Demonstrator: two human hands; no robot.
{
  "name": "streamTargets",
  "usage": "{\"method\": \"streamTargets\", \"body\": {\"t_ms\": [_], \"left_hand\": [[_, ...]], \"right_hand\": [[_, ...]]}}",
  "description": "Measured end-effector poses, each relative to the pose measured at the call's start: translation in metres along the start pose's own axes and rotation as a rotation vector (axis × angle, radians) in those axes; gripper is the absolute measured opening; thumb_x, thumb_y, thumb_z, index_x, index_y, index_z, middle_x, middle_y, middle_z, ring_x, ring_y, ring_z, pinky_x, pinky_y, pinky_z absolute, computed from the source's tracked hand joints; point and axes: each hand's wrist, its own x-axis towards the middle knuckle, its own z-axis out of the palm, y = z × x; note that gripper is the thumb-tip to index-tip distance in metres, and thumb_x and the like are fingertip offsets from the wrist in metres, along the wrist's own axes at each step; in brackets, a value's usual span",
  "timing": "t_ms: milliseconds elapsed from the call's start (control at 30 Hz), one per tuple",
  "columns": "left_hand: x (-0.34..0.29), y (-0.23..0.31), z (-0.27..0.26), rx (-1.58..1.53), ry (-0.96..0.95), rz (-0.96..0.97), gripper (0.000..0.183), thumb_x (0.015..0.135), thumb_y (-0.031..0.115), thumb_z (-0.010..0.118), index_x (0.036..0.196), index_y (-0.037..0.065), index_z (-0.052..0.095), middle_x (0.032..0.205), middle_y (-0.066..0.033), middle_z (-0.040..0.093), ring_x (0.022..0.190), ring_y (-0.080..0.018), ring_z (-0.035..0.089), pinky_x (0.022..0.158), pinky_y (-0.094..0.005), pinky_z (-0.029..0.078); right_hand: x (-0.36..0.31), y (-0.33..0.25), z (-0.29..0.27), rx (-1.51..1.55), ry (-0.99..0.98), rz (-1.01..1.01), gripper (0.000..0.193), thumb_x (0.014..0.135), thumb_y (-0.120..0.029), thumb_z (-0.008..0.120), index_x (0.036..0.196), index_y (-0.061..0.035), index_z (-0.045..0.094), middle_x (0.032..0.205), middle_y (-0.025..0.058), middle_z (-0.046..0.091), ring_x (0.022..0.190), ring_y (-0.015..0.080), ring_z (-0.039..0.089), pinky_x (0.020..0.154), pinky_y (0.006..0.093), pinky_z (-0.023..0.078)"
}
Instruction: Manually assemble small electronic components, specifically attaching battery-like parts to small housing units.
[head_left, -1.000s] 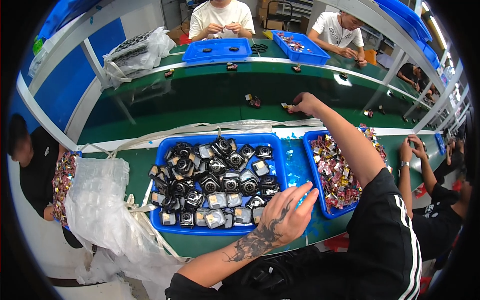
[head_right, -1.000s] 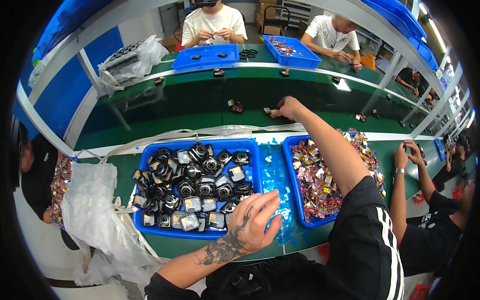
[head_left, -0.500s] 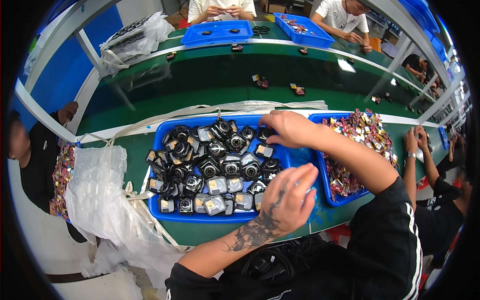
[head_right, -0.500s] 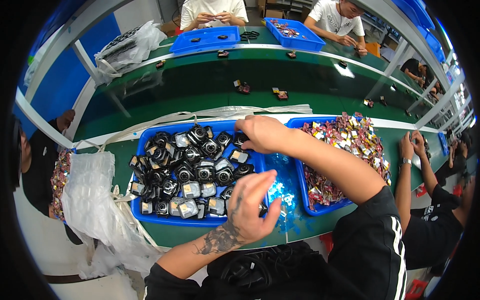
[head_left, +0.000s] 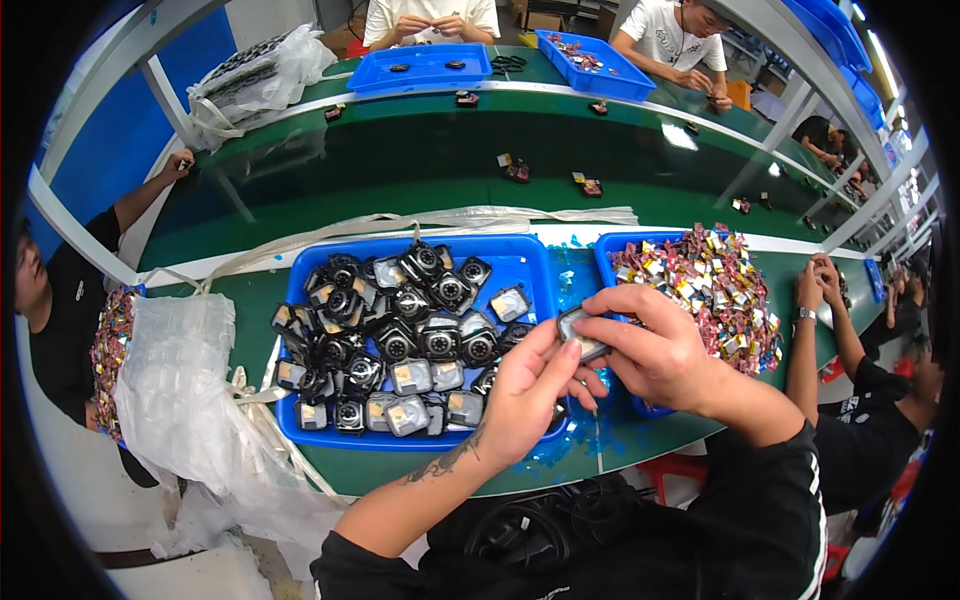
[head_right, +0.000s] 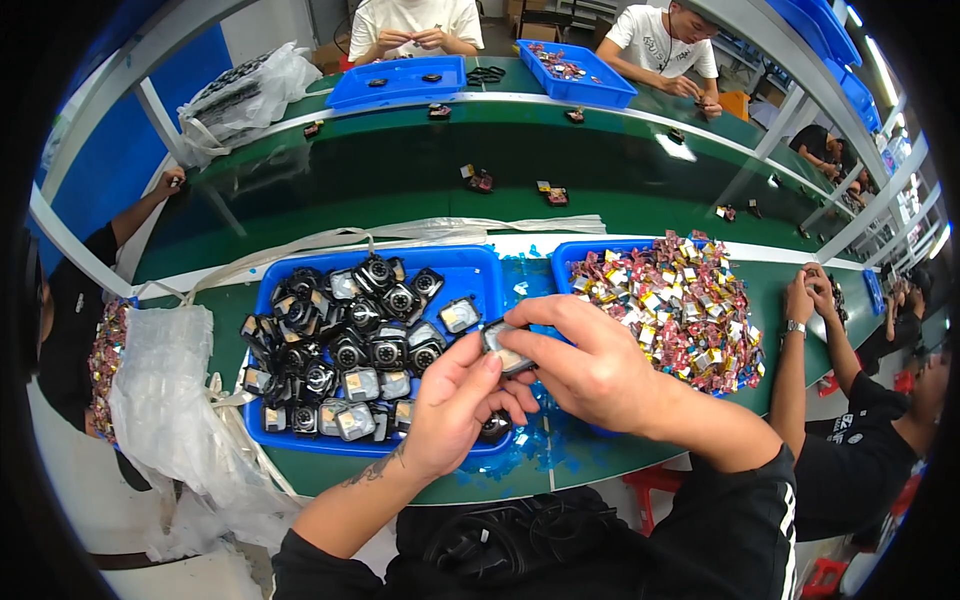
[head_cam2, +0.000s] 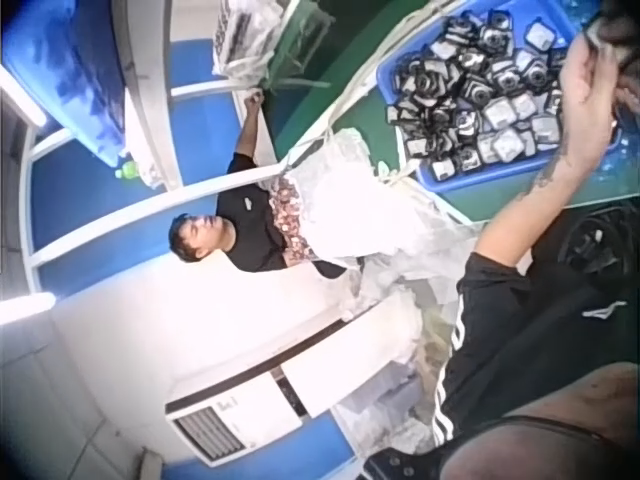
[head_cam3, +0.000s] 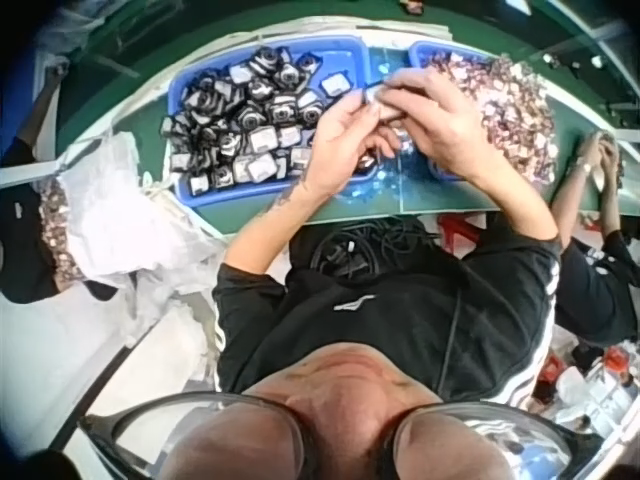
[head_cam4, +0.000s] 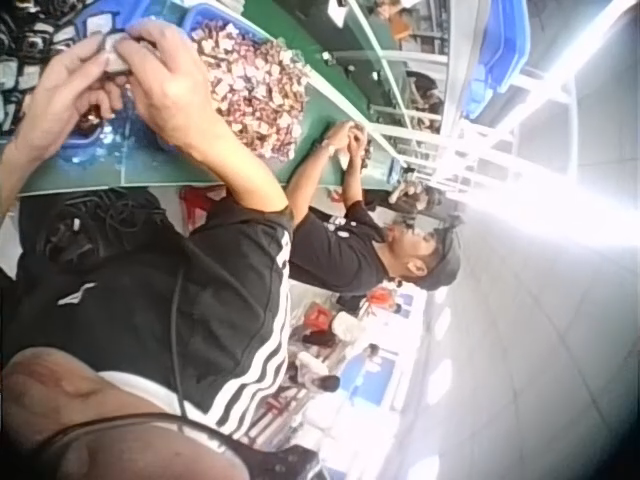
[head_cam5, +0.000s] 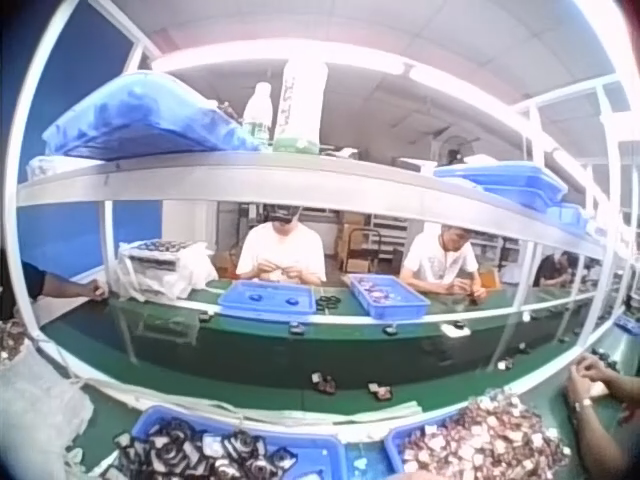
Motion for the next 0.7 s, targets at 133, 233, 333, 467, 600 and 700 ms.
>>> {"method": "streamTargets", "body": {"t_ms": [133, 233, 333, 467, 600, 700], "left_hand": [[0.006, -0.002, -0.004, 0.091, 0.072, 0.053, 0.025, 0.101, 0.011, 0.047, 0.120, -0.005, 0.052, 0.106, -0.0134, 0.064, 0.094, -0.0224, 0.069, 0.081, -0.0303, 0.057], [0.007, -0.006, -0.009, 0.121, 0.140, 0.018, 0.021, 0.099, 0.006, 0.050, 0.115, -0.006, 0.055, 0.106, -0.0150, 0.065, 0.095, -0.0251, 0.069, 0.082, -0.0314, 0.058], [0.010, -0.008, -0.009, 0.104, 0.127, -0.020, 0.018, 0.097, 0.003, 0.053, 0.112, -0.007, 0.056, 0.104, -0.0152, 0.066, 0.094, -0.0256, 0.070, 0.081, -0.0321, 0.058], [0.007, -0.012, -0.009, 0.156, 0.101, -0.045, 0.017, 0.096, 0.002, 0.054, 0.110, -0.007, 0.058, 0.103, -0.0141, 0.067, 0.095, -0.0231, 0.069, 0.085, -0.0324, 0.058], [0.006, -0.010, -0.006, 0.146, 0.125, -0.044, 0.016, 0.095, 0.001, 0.054, 0.108, -0.007, 0.058, 0.104, -0.0166, 0.067, 0.096, -0.0227, 0.069, 0.086, -0.0313, 0.058], [0.007, -0.003, -0.002, 0.115, 0.148, -0.089, 0.016, 0.095, 0.002, 0.054, 0.108, -0.008, 0.055, 0.105, -0.0196, 0.066, 0.092, -0.0231, 0.070, 0.082, -0.0289, 0.059]], "right_hand": [[-0.007, -0.004, -0.009, 0.141, -0.065, 0.081, 0.031, 0.075, 0.010, 0.064, 0.104, -0.0023, 0.067, 0.112, 0.0146, 0.060, 0.094, 0.0267, 0.065, 0.071, 0.0324, 0.056], [-0.015, 0.005, -0.011, 0.474, 0.036, 0.553, 0.028, 0.081, 0.010, 0.060, 0.105, -0.0030, 0.065, 0.116, 0.0125, 0.058, 0.099, 0.0200, 0.064, 0.074, 0.0305, 0.056], [-0.014, 0.031, -0.017, 0.350, -0.011, 0.595, 0.013, 0.087, -0.001, 0.063, 0.100, -0.0002, 0.065, 0.097, 0.0077, 0.065, 0.078, 0.0136, 0.063, 0.067, 0.0256, 0.052], [-0.013, 0.061, -0.041, -0.034, -0.144, 0.601, 0.012, 0.084, -0.007, 0.067, 0.093, 0.0005, 0.068, 0.085, 0.0134, 0.067, 0.072, 0.0239, 0.065, 0.067, 0.0334, 0.051], [-0.031, 0.080, -0.067, -0.089, -0.429, 0.550, 0.012, 0.081, -0.011, 0.068, 0.087, 0.0000, 0.069, 0.085, 0.0141, 0.068, 0.082, 0.0305, 0.066, 0.075, 0.0405, 0.051], [-0.040, 0.081, -0.065, -0.143, -0.426, 0.552, 0.014, 0.080, -0.013, 0.070, 0.086, -0.0007, 0.070, 0.084, 0.0135, 0.068, 0.082, 0.0315, 0.065, 0.075, 0.0416, 0.051]]}}
